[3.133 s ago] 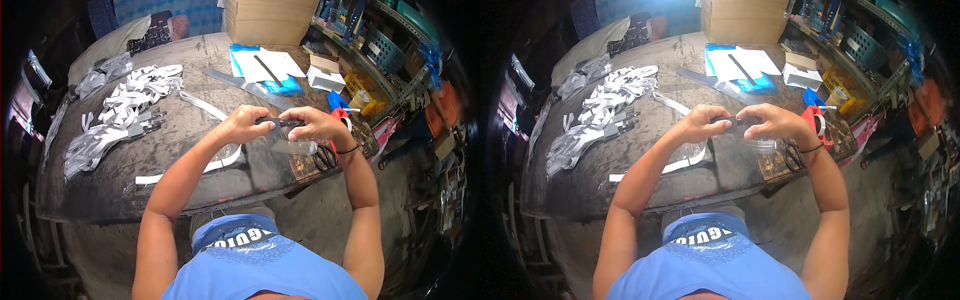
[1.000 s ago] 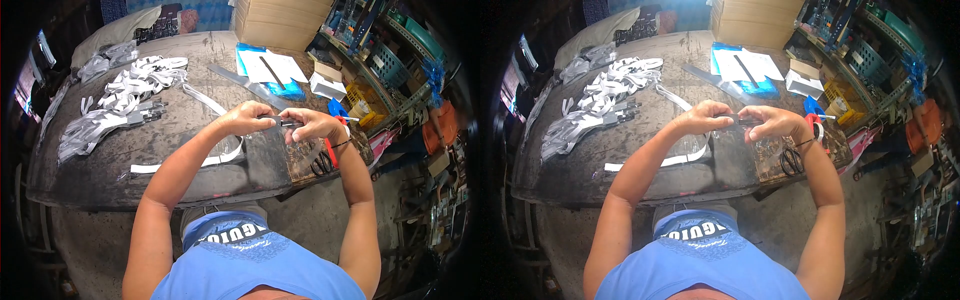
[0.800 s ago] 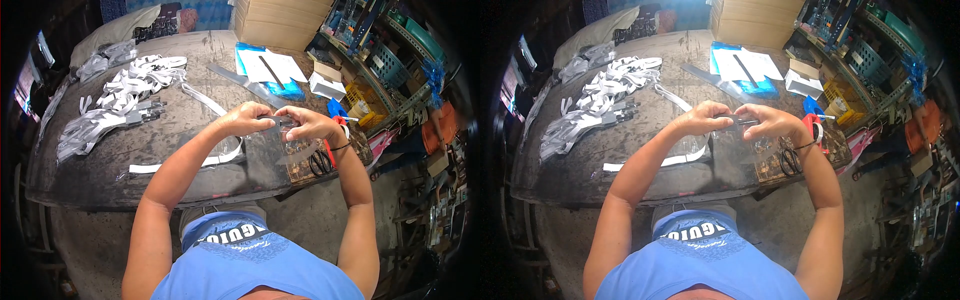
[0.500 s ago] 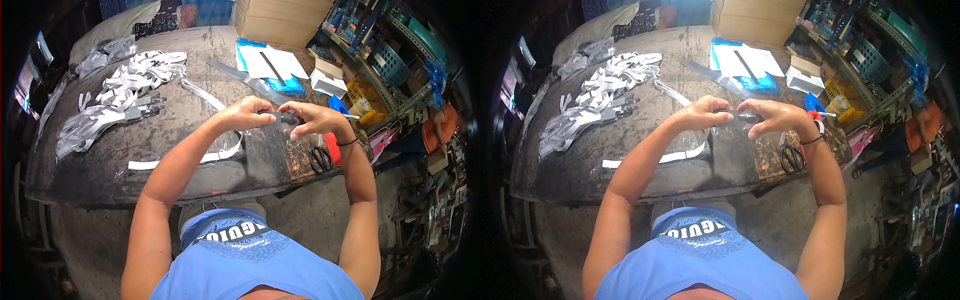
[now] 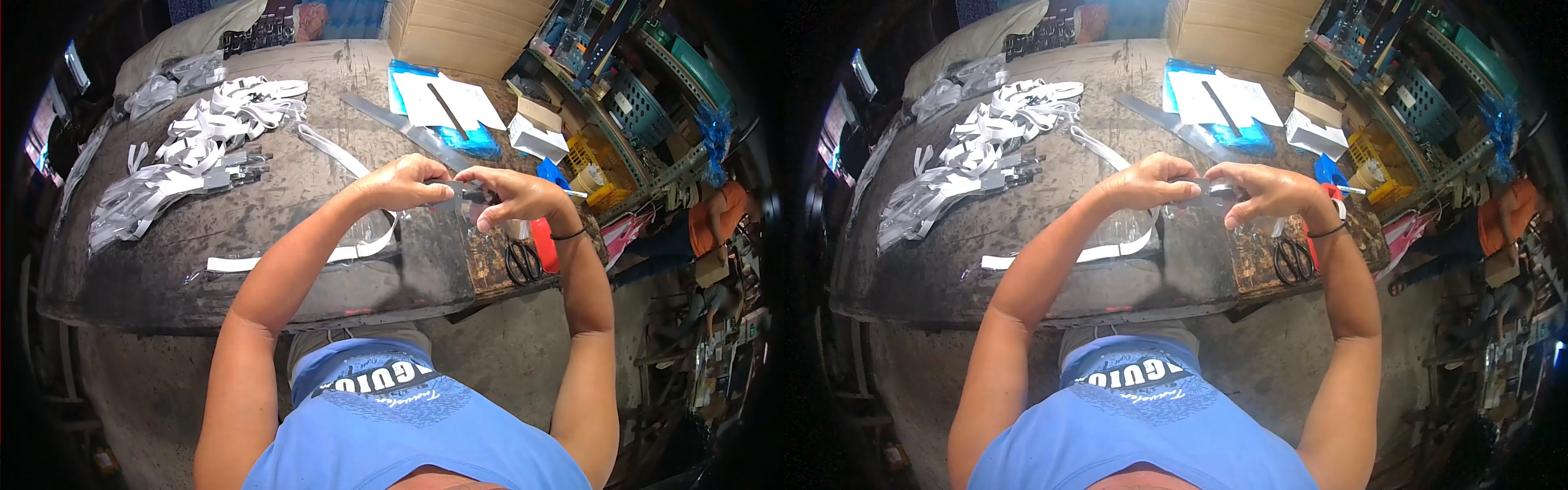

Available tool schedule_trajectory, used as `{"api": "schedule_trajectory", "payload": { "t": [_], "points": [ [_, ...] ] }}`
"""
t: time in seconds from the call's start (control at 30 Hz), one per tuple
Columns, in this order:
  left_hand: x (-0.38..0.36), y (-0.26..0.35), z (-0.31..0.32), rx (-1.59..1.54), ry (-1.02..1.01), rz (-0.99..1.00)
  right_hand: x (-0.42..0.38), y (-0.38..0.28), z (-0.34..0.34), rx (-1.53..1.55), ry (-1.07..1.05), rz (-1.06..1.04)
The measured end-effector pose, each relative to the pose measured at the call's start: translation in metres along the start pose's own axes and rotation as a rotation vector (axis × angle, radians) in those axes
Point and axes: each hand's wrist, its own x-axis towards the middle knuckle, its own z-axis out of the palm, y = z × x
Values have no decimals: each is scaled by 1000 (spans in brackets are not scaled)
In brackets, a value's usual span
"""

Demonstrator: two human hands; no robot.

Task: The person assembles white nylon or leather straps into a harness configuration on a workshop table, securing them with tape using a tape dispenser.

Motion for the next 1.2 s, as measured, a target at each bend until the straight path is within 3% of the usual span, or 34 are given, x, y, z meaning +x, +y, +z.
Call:
{"api": "schedule_trajectory", "payload": {
  "t": [0.13,0.27,0.37,0.43,0.47,0.53,0.67,0.73,1.07,1.13,1.2],
  "points": [
    [1,-4,2,30,-4,18,2,3,5,208,-15,-65],
    [-3,0,1,5,9,18,2,12,3,124,4,-127],
    [-4,-2,-1,-30,21,-20,-2,12,6,320,-3,-36],
    [-4,-5,-1,-20,24,-11,-1,15,14,478,133,-33],
    [-3,-6,-1,-10,24,0,-1,13,12,478,133,-32],
    [-2,-6,-1,-6,21,2,-2,8,4,386,151,159],
    [0,-4,1,34,22,7,2,6,14,265,216,66],
    [-2,-3,0,22,24,12,9,20,19,338,255,-90],
    [-5,3,-2,76,9,-29,-5,14,3,362,171,-105],
    [-3,-5,0,84,4,15,-11,0,-3,281,52,58],
    [-2,-5,0,92,-2,60,-11,-1,-2,292,45,53]
  ]
}}
